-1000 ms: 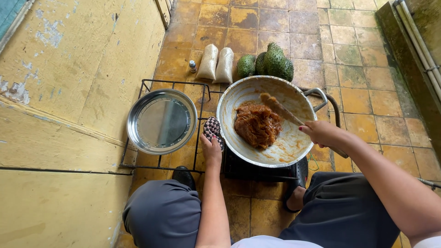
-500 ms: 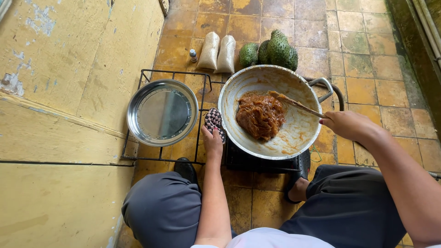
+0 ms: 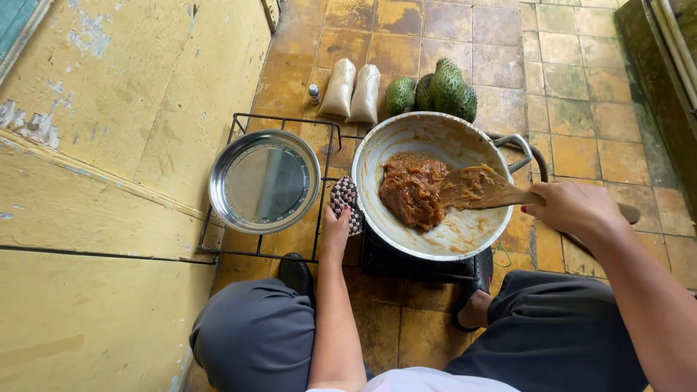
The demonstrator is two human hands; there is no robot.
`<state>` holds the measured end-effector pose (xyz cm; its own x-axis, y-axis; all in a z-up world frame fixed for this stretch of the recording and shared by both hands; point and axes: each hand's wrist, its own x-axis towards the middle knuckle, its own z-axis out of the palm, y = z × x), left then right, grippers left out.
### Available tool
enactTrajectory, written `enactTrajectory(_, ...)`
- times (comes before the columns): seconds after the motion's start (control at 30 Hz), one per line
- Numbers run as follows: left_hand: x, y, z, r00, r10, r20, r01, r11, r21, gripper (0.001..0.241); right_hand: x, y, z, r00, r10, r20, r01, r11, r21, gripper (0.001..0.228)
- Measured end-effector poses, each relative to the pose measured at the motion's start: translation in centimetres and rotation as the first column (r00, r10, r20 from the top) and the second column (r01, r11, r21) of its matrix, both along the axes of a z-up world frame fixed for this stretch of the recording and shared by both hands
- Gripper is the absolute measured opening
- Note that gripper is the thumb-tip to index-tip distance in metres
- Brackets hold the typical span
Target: Stirring a thick brown paste in a large pot using a wooden spatula on a floor-level stove
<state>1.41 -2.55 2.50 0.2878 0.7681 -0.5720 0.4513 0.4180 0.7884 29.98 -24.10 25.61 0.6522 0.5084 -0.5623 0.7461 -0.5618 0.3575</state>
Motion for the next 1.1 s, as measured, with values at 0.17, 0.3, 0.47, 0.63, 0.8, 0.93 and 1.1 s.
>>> enactTrajectory(0.17, -0.6, 0.4, 1.5, 0.989, -0.044, 0.143, 0.053, 0.997, -0.064, 0.066, 1.6, 0.7, -1.4, 0.990, -0.040, 0.136, 0.022, 0.991, 0.134, 0.040)
enactTrajectory(0.3, -0.6, 1.1, 2.8, 0.989, -0.097, 0.108, 0.103, 0.993, -0.051, 0.064, 5.2, 1.5, -6.3, 0.977, 0.087, 0.195, -0.097, 0.995, 0.039, 0.030)
enactTrajectory(0.47, -0.8, 1.4, 4.2, 0.985, -0.170, 0.007, 0.170, 0.976, -0.136, 0.083, 7.7, -0.4, -10.6, 0.931, 0.364, 0.033, -0.364, 0.931, 0.003, 0.035)
enactTrajectory(0.63, 0.1, 2.1, 0.3, 0.977, -0.205, -0.051, 0.201, 0.977, -0.064, 0.081, 7.1, -3.1, -15.4, 0.953, 0.243, -0.178, -0.250, 0.968, -0.015, 0.032)
enactTrajectory(0.8, -0.3, 2.1, -1.0, 0.977, -0.211, -0.014, 0.211, 0.977, 0.017, 0.082, -1.6, -1.2, -20.3, 0.916, 0.058, -0.397, 0.005, 0.988, 0.155, 0.031)
enactTrajectory(0.93, -0.2, 1.7, 1.2, 0.973, -0.231, -0.015, 0.232, 0.973, 0.020, 0.082, -6.1, 3.2, -26.9, 0.708, -0.236, -0.666, 0.492, 0.841, 0.226, 0.051)
enactTrajectory(1.1, 0.6, 1.4, -1.0, 0.975, -0.216, -0.055, 0.219, 0.975, 0.046, 0.081, -6.7, 10.0, -25.9, 0.020, -0.188, -0.982, 0.974, 0.227, -0.024, 0.038)
